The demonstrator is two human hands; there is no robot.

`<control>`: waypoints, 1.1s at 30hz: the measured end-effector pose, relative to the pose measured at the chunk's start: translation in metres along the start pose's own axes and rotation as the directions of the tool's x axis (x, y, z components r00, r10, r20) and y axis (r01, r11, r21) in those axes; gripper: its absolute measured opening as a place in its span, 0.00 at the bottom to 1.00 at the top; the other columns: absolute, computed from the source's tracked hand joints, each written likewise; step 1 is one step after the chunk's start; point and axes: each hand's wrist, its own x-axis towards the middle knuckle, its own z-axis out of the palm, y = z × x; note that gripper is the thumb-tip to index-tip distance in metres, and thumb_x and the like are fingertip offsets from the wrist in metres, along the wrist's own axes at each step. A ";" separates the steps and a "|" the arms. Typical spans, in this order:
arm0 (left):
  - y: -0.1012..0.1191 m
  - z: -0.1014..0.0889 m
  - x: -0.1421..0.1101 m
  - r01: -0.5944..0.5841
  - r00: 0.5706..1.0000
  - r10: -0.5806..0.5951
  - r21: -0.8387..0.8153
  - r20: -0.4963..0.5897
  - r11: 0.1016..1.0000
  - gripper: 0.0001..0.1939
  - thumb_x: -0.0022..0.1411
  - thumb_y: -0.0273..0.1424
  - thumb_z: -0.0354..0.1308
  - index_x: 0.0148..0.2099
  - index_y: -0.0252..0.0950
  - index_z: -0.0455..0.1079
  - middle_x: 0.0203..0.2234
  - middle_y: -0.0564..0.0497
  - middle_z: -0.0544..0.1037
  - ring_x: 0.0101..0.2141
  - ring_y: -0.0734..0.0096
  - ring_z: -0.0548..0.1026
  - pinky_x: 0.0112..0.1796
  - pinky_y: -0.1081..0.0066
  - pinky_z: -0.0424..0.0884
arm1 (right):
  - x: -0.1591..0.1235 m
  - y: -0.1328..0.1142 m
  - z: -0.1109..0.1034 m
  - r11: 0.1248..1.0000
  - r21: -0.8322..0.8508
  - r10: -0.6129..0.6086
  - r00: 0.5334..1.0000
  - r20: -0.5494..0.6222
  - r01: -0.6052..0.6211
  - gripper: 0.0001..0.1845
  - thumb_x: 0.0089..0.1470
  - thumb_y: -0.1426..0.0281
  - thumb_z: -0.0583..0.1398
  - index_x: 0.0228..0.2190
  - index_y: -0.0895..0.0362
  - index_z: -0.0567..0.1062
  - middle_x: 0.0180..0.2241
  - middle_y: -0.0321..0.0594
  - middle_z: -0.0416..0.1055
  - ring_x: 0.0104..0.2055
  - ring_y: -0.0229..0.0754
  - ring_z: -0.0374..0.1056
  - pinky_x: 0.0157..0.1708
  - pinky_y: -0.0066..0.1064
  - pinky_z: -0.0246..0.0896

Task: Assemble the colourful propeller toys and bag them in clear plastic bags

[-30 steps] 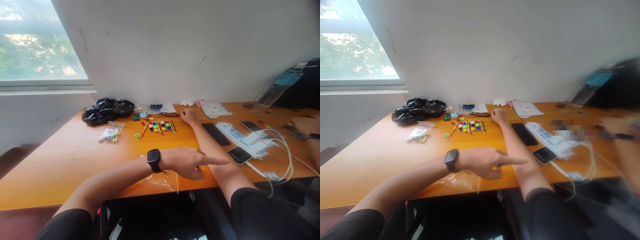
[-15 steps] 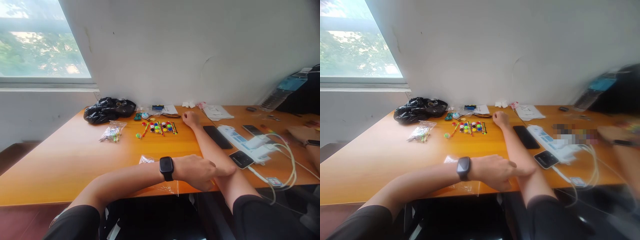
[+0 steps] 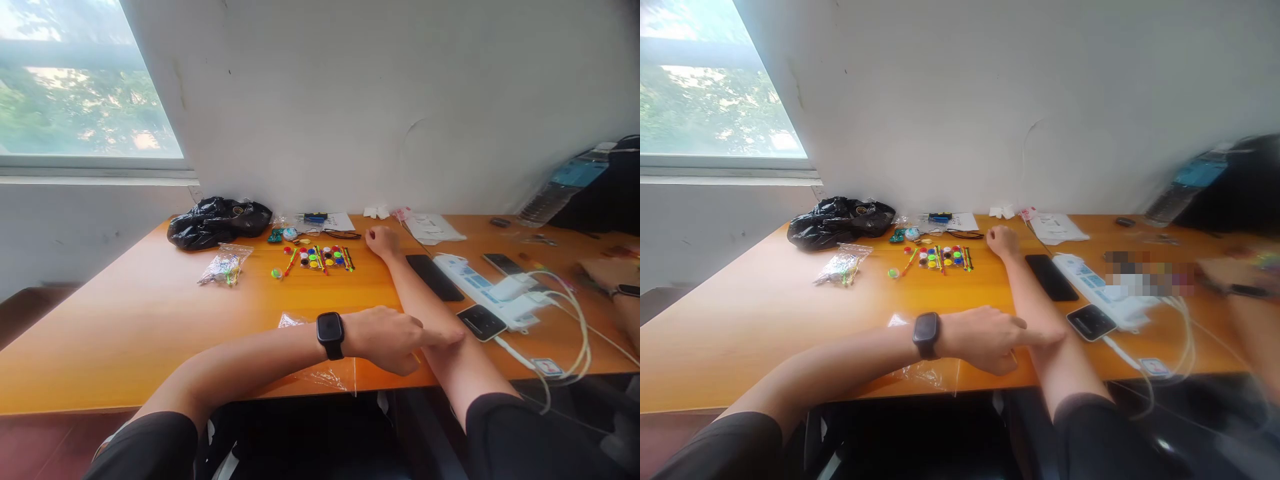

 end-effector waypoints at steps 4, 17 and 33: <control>0.003 -0.004 -0.001 -0.038 0.999 0.038 -0.012 0.023 0.999 0.41 0.64 0.28 0.51 0.78 0.44 0.50 0.48 0.44 0.78 0.41 0.57 0.79 0.36 0.64 0.71 | -0.002 0.001 0.000 1.000 0.006 0.003 1.000 0.007 -0.003 0.23 0.69 0.64 0.52 0.37 0.61 0.84 0.39 0.56 0.81 0.38 0.52 0.72 0.34 0.35 0.52; -0.008 -0.014 -0.004 -0.071 0.997 0.070 -0.130 -0.011 0.989 0.39 0.61 0.24 0.51 0.74 0.46 0.60 0.51 0.50 0.81 0.50 0.57 0.78 0.39 0.63 0.71 | -0.001 0.000 0.003 1.000 0.007 0.008 1.000 0.028 -0.008 0.20 0.68 0.65 0.53 0.35 0.59 0.83 0.38 0.54 0.81 0.37 0.50 0.71 0.33 0.35 0.50; -0.002 -0.009 -0.001 0.002 1.000 -0.002 0.163 0.002 0.987 0.42 0.66 0.26 0.50 0.79 0.51 0.48 0.43 0.46 0.77 0.35 0.60 0.78 0.31 0.64 0.68 | -0.004 -0.004 -0.008 1.000 0.006 0.017 0.999 0.046 -0.017 0.22 0.68 0.65 0.53 0.36 0.60 0.84 0.39 0.56 0.81 0.38 0.52 0.72 0.33 0.35 0.51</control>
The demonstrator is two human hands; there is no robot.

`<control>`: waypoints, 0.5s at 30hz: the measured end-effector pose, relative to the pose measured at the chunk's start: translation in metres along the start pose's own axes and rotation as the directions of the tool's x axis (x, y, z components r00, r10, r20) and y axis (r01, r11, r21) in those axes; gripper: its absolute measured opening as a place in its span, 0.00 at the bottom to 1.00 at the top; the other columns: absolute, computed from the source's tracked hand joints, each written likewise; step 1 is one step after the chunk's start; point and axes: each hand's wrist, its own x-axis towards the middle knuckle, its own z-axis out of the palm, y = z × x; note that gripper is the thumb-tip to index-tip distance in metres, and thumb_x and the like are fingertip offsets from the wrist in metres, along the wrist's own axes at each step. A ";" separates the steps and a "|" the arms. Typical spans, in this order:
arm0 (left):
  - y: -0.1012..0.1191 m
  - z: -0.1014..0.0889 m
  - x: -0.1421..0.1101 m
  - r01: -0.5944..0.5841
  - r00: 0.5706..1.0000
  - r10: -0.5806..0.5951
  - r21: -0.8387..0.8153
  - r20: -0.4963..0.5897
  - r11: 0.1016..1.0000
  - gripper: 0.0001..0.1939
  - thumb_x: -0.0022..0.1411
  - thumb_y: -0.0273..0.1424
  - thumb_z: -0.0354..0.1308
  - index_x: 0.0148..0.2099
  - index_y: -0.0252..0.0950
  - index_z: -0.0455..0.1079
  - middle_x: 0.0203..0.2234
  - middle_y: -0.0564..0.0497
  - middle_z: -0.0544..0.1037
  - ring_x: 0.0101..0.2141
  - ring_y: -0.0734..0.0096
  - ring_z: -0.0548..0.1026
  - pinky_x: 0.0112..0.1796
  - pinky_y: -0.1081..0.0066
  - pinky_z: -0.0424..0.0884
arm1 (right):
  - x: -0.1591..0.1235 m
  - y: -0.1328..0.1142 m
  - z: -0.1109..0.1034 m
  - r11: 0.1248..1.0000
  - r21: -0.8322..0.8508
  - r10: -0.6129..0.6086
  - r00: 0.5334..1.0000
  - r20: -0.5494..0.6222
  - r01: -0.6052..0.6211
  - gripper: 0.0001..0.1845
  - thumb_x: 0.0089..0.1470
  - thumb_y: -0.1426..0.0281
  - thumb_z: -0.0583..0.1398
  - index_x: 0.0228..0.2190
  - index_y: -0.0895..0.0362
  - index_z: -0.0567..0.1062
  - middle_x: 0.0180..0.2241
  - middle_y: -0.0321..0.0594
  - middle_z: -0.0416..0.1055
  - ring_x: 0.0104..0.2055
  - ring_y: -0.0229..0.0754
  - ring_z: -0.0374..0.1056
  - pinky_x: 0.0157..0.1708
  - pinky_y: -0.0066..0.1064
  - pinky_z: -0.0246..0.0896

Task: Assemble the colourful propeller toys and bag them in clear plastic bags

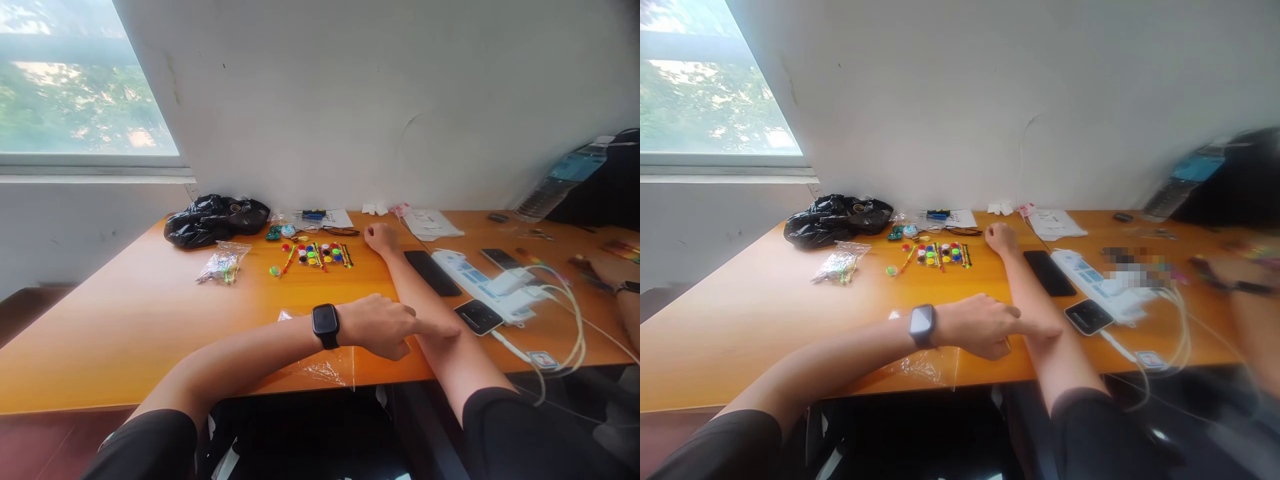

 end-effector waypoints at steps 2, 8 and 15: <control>-0.001 0.001 0.000 -0.019 1.000 0.019 0.017 -0.018 1.000 0.41 0.66 0.25 0.50 0.78 0.50 0.50 0.43 0.46 0.77 0.34 0.61 0.77 0.31 0.64 0.68 | 0.000 0.000 0.000 1.000 0.001 -0.002 1.000 0.000 0.002 0.22 0.68 0.65 0.52 0.36 0.61 0.84 0.38 0.56 0.81 0.37 0.51 0.72 0.33 0.35 0.51; 0.000 -0.002 0.000 -0.025 0.999 0.025 0.007 -0.028 1.000 0.42 0.64 0.24 0.51 0.78 0.50 0.52 0.40 0.47 0.76 0.32 0.63 0.75 0.27 0.67 0.64 | 0.001 0.001 0.003 1.000 0.006 -0.014 1.000 -0.011 0.014 0.22 0.68 0.64 0.53 0.35 0.61 0.84 0.37 0.56 0.81 0.36 0.51 0.71 0.32 0.35 0.48; -0.001 0.002 0.001 -0.008 0.999 0.010 0.037 -0.053 0.999 0.40 0.65 0.25 0.51 0.77 0.51 0.53 0.41 0.47 0.77 0.32 0.60 0.76 0.28 0.64 0.66 | 0.002 0.003 0.006 1.000 0.012 -0.018 1.000 -0.014 0.018 0.22 0.68 0.64 0.53 0.34 0.60 0.83 0.36 0.55 0.81 0.36 0.51 0.71 0.32 0.36 0.48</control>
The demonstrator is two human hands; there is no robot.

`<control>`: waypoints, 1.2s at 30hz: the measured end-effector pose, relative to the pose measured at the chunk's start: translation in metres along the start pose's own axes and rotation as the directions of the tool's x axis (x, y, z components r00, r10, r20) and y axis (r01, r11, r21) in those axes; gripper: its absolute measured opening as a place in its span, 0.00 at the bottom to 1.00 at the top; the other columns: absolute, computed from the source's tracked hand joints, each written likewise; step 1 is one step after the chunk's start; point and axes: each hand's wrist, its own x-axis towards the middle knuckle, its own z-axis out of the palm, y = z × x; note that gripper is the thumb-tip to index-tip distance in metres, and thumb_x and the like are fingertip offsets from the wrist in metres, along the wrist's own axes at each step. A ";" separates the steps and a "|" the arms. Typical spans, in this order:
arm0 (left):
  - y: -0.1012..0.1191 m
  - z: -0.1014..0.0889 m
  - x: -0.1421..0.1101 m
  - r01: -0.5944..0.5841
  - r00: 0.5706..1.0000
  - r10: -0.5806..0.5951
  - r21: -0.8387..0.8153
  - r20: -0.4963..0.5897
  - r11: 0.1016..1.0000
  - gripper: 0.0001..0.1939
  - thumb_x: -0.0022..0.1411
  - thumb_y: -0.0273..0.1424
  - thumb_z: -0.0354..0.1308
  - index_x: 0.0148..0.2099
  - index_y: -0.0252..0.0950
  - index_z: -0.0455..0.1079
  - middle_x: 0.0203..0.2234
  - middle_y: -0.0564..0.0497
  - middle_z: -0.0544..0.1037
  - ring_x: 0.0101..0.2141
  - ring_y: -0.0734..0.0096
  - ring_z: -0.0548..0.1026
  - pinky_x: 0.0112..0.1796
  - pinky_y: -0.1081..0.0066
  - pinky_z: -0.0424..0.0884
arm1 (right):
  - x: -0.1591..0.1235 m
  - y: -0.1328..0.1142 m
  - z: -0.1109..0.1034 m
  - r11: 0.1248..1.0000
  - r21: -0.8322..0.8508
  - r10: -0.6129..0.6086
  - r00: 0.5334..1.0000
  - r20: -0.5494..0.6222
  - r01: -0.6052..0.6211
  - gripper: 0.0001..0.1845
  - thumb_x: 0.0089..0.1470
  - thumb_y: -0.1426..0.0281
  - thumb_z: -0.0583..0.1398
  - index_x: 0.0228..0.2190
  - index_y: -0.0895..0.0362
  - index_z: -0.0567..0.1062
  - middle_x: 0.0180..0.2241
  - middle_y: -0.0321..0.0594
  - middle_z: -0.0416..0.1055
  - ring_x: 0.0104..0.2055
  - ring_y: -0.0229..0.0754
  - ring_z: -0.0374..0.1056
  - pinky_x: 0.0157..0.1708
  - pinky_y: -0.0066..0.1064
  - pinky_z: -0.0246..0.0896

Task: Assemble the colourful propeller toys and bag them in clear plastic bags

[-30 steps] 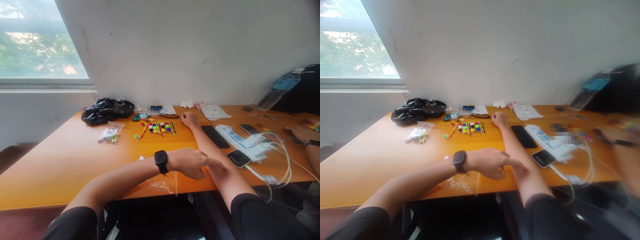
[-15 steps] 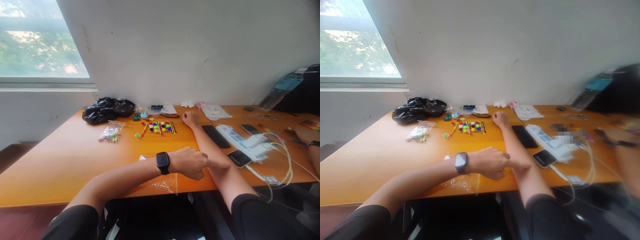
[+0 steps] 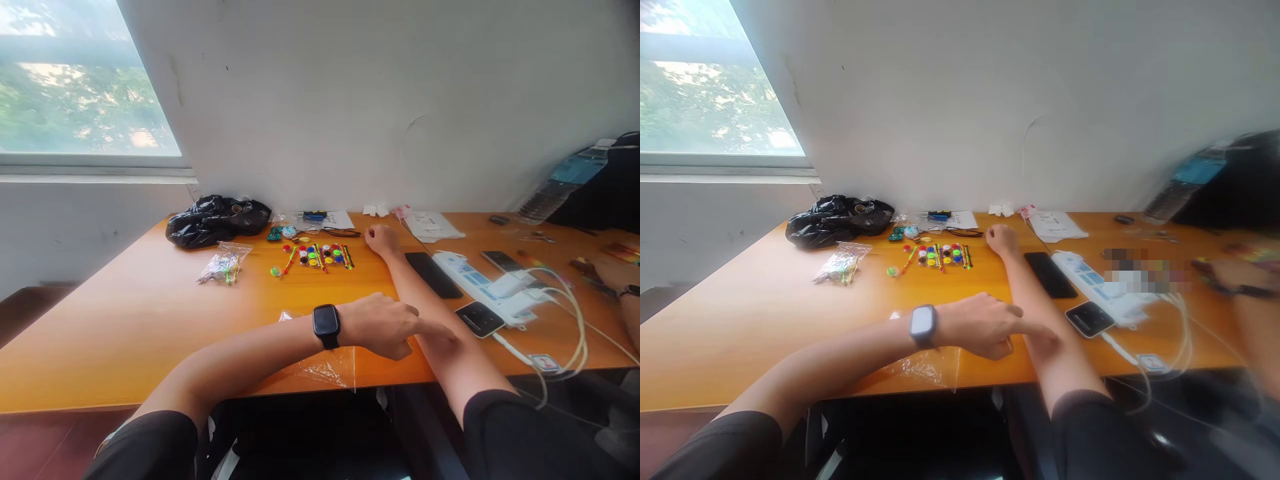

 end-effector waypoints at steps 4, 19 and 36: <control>0.000 0.005 0.001 0.004 1.000 -0.004 -0.029 -0.001 1.000 0.39 0.66 0.26 0.50 0.76 0.51 0.53 0.44 0.46 0.78 0.35 0.58 0.78 0.31 0.63 0.69 | 0.000 0.001 0.001 1.000 0.006 -0.003 1.000 -0.003 0.003 0.22 0.68 0.64 0.53 0.33 0.60 0.83 0.36 0.55 0.81 0.36 0.51 0.71 0.32 0.36 0.48; -0.051 -0.041 -0.017 0.026 0.908 -0.132 -0.261 -0.398 0.965 0.21 0.63 0.24 0.54 0.58 0.35 0.70 0.44 0.44 0.80 0.39 0.66 0.77 0.40 0.66 0.71 | 0.022 -0.005 -0.042 0.973 0.228 0.096 0.973 -0.208 -0.048 0.20 0.65 0.63 0.56 0.24 0.58 0.77 0.27 0.48 0.77 0.30 0.45 0.65 0.31 0.35 0.49; -0.126 -0.072 -0.043 -0.407 0.309 -0.758 -0.800 -0.574 0.440 0.03 0.61 0.26 0.59 0.37 0.37 0.67 0.29 0.56 0.71 0.26 0.78 0.70 0.27 0.77 0.67 | -0.009 -0.127 -0.143 -0.008 0.974 -0.541 0.821 0.185 -0.225 0.25 0.60 0.44 0.65 0.37 0.55 0.76 0.32 0.39 0.76 0.32 0.41 0.73 0.34 0.32 0.72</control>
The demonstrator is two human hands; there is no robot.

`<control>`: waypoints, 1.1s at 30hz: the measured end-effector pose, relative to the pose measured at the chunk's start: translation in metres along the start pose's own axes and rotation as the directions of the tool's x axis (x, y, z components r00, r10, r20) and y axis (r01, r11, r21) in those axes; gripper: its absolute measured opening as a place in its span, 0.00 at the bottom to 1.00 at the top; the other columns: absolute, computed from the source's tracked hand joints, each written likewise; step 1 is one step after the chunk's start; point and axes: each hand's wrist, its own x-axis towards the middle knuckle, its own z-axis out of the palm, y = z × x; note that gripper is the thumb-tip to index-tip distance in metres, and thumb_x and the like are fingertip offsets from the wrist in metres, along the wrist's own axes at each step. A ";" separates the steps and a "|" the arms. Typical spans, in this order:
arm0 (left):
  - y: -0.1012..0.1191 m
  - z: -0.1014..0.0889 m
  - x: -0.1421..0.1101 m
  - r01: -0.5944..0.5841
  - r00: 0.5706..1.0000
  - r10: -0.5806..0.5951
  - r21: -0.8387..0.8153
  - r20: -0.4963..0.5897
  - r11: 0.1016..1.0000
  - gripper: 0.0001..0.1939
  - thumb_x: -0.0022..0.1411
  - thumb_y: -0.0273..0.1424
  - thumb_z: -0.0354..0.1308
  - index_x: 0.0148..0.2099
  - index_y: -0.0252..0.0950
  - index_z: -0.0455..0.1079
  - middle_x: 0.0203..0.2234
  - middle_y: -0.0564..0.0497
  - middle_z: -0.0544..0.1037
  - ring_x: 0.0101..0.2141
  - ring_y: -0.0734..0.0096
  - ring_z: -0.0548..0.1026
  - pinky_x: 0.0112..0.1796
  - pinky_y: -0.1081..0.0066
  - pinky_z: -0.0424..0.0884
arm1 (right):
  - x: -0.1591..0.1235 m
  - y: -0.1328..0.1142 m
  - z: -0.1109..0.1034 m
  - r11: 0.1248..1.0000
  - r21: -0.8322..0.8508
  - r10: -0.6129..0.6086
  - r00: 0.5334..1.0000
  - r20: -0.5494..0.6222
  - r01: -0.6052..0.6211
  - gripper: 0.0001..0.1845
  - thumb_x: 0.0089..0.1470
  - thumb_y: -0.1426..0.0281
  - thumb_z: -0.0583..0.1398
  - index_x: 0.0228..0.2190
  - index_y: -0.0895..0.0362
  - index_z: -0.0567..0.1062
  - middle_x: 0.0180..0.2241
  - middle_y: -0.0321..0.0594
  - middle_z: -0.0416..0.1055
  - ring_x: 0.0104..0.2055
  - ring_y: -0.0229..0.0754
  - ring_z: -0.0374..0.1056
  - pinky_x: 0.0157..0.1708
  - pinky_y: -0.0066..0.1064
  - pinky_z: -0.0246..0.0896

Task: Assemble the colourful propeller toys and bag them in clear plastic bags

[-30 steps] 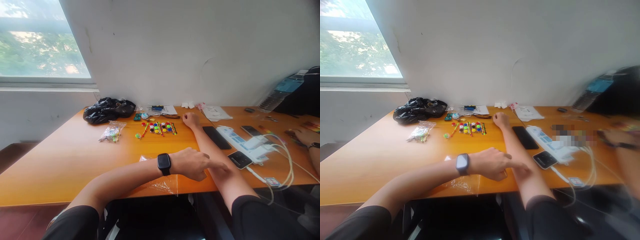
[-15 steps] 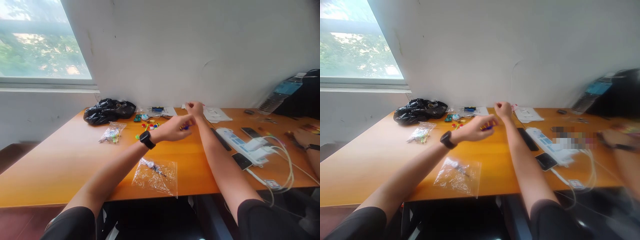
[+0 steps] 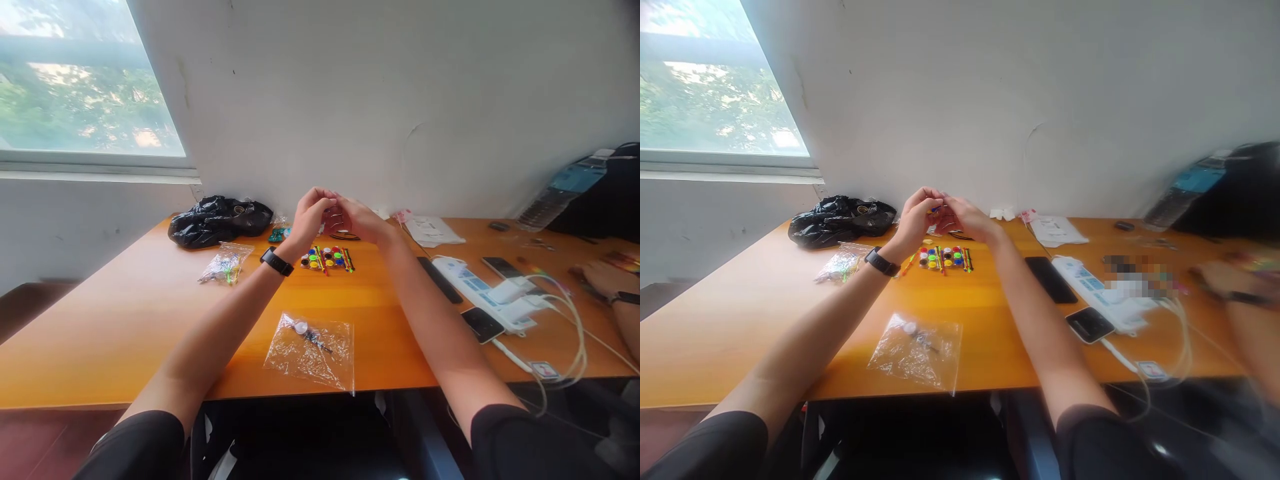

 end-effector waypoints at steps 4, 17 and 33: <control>-0.006 0.003 -0.001 -0.075 0.988 0.082 0.054 -0.131 0.996 0.05 0.62 0.24 0.59 0.32 0.35 0.68 0.28 0.55 0.72 0.28 0.78 0.69 0.30 0.77 0.67 | 0.002 0.003 -0.003 0.998 0.007 -0.061 0.998 -0.008 0.061 0.25 0.59 0.46 0.68 0.32 0.56 0.73 0.23 0.30 0.63 0.23 0.33 0.59 0.22 0.25 0.54; -0.023 0.005 -0.006 0.000 0.980 -0.004 -0.022 -0.197 1.000 0.09 0.63 0.36 0.68 0.38 0.37 0.72 0.31 0.54 0.74 0.29 0.78 0.69 0.29 0.77 0.62 | -0.001 -0.002 -0.014 0.978 0.208 -0.010 0.995 -0.097 0.030 0.22 0.49 0.61 0.78 0.28 0.57 0.71 0.22 0.26 0.57 0.22 0.28 0.48 0.20 0.21 0.48; 0.026 -0.028 -0.007 -0.076 0.740 -0.510 0.808 0.438 0.584 0.24 0.68 0.52 0.58 0.35 0.37 0.79 0.33 0.46 0.81 0.30 0.67 0.73 0.31 0.69 0.65 | -0.043 -0.029 -0.080 0.882 -0.456 0.184 0.978 0.097 -0.121 0.23 0.53 0.54 0.74 0.38 0.59 0.80 0.30 0.38 0.75 0.27 0.34 0.61 0.27 0.28 0.55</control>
